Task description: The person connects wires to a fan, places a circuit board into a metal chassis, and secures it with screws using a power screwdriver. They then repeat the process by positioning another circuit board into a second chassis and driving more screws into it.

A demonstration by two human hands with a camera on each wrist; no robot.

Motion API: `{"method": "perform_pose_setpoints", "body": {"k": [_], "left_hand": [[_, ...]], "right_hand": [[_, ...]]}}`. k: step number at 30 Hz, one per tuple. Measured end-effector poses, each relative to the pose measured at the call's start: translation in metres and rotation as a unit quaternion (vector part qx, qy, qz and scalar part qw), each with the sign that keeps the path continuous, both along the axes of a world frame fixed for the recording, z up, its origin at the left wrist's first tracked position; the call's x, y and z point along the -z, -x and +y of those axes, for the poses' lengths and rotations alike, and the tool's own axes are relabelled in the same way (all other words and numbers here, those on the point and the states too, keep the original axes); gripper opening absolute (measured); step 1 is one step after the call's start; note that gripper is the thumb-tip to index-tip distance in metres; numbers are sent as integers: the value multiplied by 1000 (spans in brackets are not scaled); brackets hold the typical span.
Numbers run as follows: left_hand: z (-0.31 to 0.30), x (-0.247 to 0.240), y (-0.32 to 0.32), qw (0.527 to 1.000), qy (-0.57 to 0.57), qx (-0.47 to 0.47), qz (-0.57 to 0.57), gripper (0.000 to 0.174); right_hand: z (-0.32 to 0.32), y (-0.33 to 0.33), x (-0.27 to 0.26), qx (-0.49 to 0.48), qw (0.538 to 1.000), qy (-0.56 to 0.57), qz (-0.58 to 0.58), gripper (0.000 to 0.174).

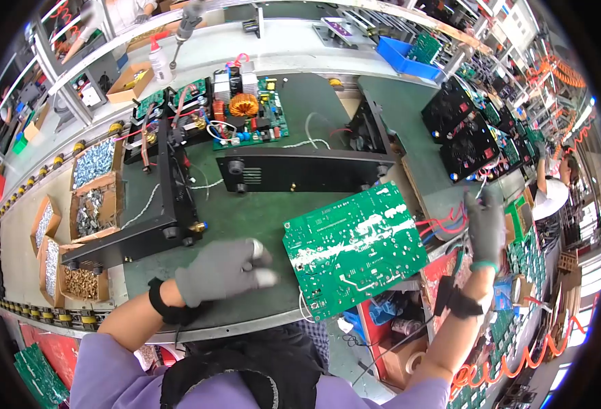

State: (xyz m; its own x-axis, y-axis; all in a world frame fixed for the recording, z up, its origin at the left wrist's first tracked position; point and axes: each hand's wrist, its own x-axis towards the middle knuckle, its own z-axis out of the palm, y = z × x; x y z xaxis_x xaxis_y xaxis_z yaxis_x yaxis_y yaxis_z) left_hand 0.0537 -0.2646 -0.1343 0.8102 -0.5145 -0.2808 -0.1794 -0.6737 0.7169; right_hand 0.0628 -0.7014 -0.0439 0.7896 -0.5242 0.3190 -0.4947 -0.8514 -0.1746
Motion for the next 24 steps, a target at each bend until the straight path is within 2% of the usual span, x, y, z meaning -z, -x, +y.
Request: {"method": "perform_pose_setpoints", "body": {"k": [2, 3, 4, 6, 7, 8, 10, 12, 14, 16, 18, 20, 22, 24], "left_hand": [[16, 16, 16, 989, 14, 109, -99, 47], [18, 4, 22, 984, -33, 158, -76, 54], [25, 9, 30, 985, -37, 150, -79, 54], [36, 28, 51, 950, -64, 203, -229, 61], [40, 27, 54, 953, -68, 223, -195, 68], [41, 28, 54, 953, -68, 217, -198, 68], [38, 31, 51, 951, -61, 246, -177, 72], [33, 37, 49, 953, -59, 245, -169, 73], [34, 50, 49, 955, -23, 243, -169, 73], [35, 52, 45, 953, -26, 251, -170, 69], [37, 57, 43, 958, 9, 251, -137, 63], [43, 55, 36, 959, 5, 256, -121, 58], [51, 61, 31, 959, 52, 269, -74, 56], [50, 69, 29, 953, 52, 287, -78, 52]], "right_hand": [[-1, -4, -14, -139, 969, 0, -203, 42], [18, -10, -30, -192, 949, -5, -249, 38], [47, -15, -53, -242, 925, -10, -293, 35], [127, -28, -97, -368, 894, -11, -255, 37], [169, -37, -105, -392, 889, -80, -221, 35], [206, -50, -110, -416, 878, -148, -184, 33], [251, -101, -107, -521, 835, -159, -73, 34], [289, -158, -84, -523, 851, -33, 44, 37], [335, -187, -71, -496, 843, 144, 152, 36], [343, -249, -18, -479, 843, 174, 169, 32], [351, -296, 13, -401, 875, 147, 229, 36], [354, -324, 37, -318, 913, 68, 246, 45], [357, -335, 56, -291, 916, 36, 275, 63], [357, -337, 59, -303, 911, 24, 280, 74]]}}
